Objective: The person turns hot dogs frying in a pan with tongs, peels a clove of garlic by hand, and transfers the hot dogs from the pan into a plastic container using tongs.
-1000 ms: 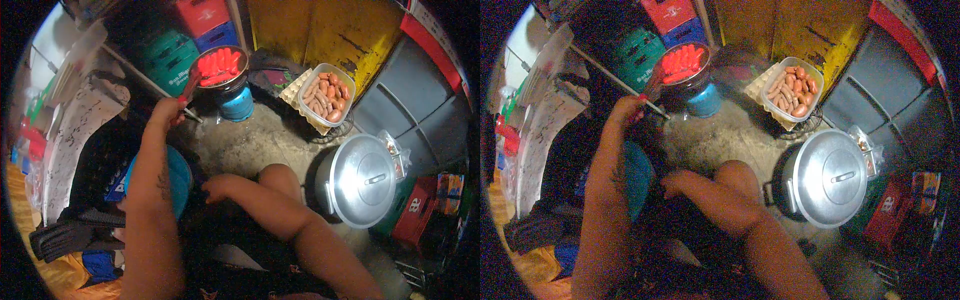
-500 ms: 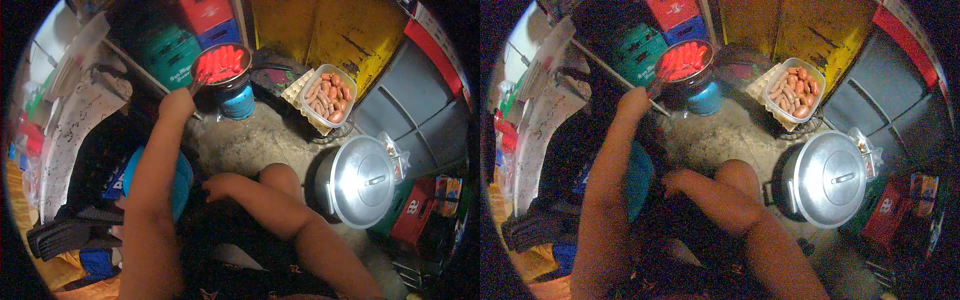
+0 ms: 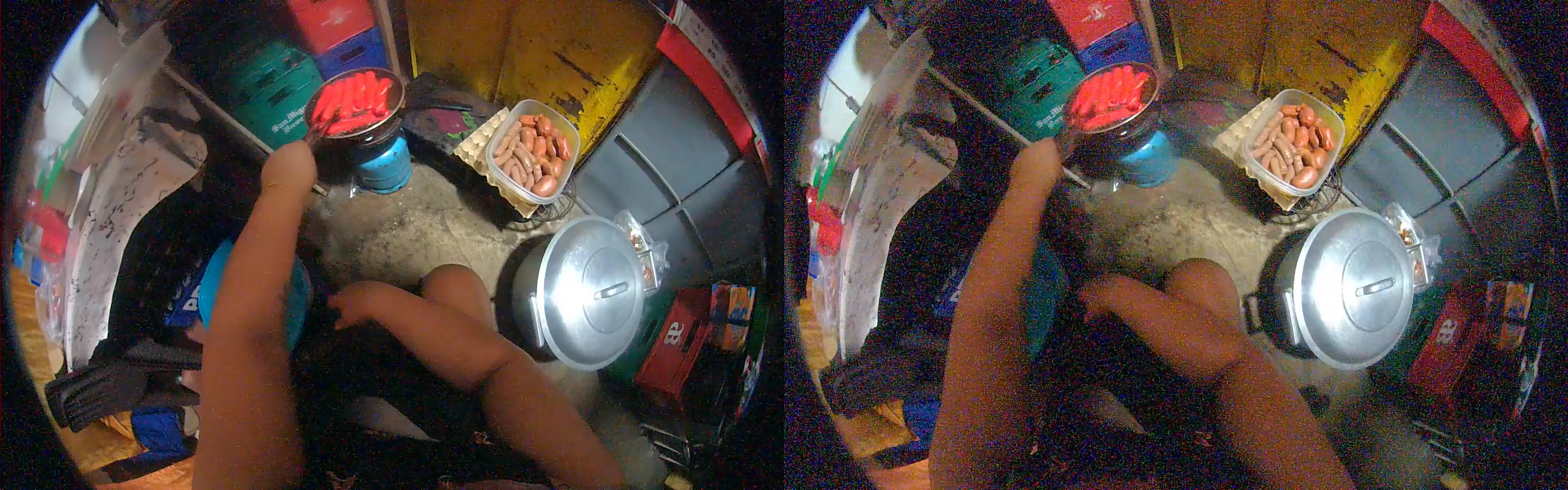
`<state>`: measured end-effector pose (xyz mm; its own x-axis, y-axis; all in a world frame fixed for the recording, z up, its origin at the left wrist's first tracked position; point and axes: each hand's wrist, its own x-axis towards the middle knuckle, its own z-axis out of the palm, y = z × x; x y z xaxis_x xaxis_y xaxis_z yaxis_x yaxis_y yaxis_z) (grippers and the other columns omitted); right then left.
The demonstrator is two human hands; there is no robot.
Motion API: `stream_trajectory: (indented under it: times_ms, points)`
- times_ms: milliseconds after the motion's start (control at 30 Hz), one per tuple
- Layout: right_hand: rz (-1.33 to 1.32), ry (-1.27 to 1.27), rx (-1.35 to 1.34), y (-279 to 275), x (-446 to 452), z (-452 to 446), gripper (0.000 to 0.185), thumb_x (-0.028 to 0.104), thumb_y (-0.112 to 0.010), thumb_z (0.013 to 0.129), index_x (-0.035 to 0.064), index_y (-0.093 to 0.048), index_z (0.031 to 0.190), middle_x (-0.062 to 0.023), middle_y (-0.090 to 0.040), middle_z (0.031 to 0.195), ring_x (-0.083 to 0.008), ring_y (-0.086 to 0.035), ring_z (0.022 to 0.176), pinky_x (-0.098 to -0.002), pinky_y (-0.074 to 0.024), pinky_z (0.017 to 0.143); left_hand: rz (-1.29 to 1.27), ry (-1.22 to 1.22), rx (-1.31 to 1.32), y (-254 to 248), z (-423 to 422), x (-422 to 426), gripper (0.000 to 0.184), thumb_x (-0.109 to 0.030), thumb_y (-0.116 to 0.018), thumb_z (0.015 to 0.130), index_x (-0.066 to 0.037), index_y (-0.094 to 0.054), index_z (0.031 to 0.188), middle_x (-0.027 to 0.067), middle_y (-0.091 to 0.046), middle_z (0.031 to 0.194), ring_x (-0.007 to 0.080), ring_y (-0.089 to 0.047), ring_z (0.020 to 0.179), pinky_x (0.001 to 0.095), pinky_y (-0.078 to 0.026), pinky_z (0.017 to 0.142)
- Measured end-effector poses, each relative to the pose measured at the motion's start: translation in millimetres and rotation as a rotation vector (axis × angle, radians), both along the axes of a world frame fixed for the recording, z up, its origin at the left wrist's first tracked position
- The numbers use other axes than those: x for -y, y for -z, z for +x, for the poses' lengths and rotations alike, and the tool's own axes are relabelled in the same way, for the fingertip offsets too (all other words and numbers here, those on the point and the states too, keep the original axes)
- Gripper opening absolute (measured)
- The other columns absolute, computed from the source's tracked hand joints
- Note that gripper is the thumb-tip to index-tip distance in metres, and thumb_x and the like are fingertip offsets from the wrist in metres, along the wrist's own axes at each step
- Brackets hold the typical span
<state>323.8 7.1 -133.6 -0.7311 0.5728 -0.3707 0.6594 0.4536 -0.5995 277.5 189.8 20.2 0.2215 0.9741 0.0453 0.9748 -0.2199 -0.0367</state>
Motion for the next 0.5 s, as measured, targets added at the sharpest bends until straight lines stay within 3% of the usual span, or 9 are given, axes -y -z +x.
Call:
stream_trajectory:
  times_ms: [133, 233, 333, 433, 500]
  points:
    - [-0.009, -0.008, -0.006, -1, -3, 2, 0.066, 0.051, -0.069, 0.081, 0.0103, -0.056, 0.131, -0.0179, -0.066, 0.119, -0.0393, -0.062, 0.111, -0.0522, -0.0496, 0.093, 0.003, 0.033, 0.022, 0, -23, -16, 0.026, -0.019, -0.068, 0.084, -0.001, -0.069, 0.102, 0.0228, -0.070, 0.106, 0.0379, -0.069, 0.095, 0.0458, -0.055, 0.083]
    - [0.000, -0.005, -0.002, -1, -3, 1, 0.065, 0.050, -0.070, 0.081, 0.0106, -0.056, 0.131, -0.0178, -0.067, 0.118, -0.0393, -0.062, 0.110, -0.0525, -0.0498, 0.092, -0.165, 0.017, 0.243, -8, -35, -24, 0.028, -0.021, -0.075, 0.082, 0.000, -0.068, 0.099, 0.0176, -0.071, 0.088, 0.0307, -0.071, 0.076, 0.0418, -0.055, 0.065]
    - [-0.012, 0.042, -0.036, 13, -1, -1, 0.065, 0.048, -0.071, 0.081, 0.0105, -0.056, 0.131, -0.0181, -0.067, 0.117, -0.0397, -0.062, 0.109, -0.0527, -0.0498, 0.092, -0.459, -0.166, 0.645, -16, -40, -18, 0.023, -0.022, -0.071, 0.088, -0.002, -0.066, 0.098, 0.0087, -0.063, 0.071, 0.0195, -0.062, 0.056, 0.0351, -0.047, 0.047]
    - [-0.001, 0.041, -0.041, 10, -1, -3, 0.064, 0.046, -0.071, 0.081, 0.0103, -0.056, 0.131, -0.0185, -0.067, 0.117, -0.0401, -0.062, 0.109, -0.0526, -0.0495, 0.093, -0.609, -0.181, 0.927, -10, -51, -20, 0.020, -0.024, -0.069, 0.092, -0.005, -0.064, 0.100, 0.0029, -0.057, 0.066, 0.0120, -0.054, 0.049, 0.0279, -0.041, 0.039]
    - [-0.007, 0.046, -0.036, 8, -1, -4, 0.064, 0.046, -0.071, 0.081, 0.0103, -0.056, 0.132, -0.0187, -0.066, 0.117, -0.0401, -0.062, 0.110, -0.0524, -0.0494, 0.093, -0.655, -0.264, 1.082, -4, -54, -17, 0.020, -0.024, -0.068, 0.093, -0.006, -0.064, 0.101, 0.0032, -0.059, 0.068, 0.0110, -0.054, 0.049, 0.0260, -0.041, 0.039]
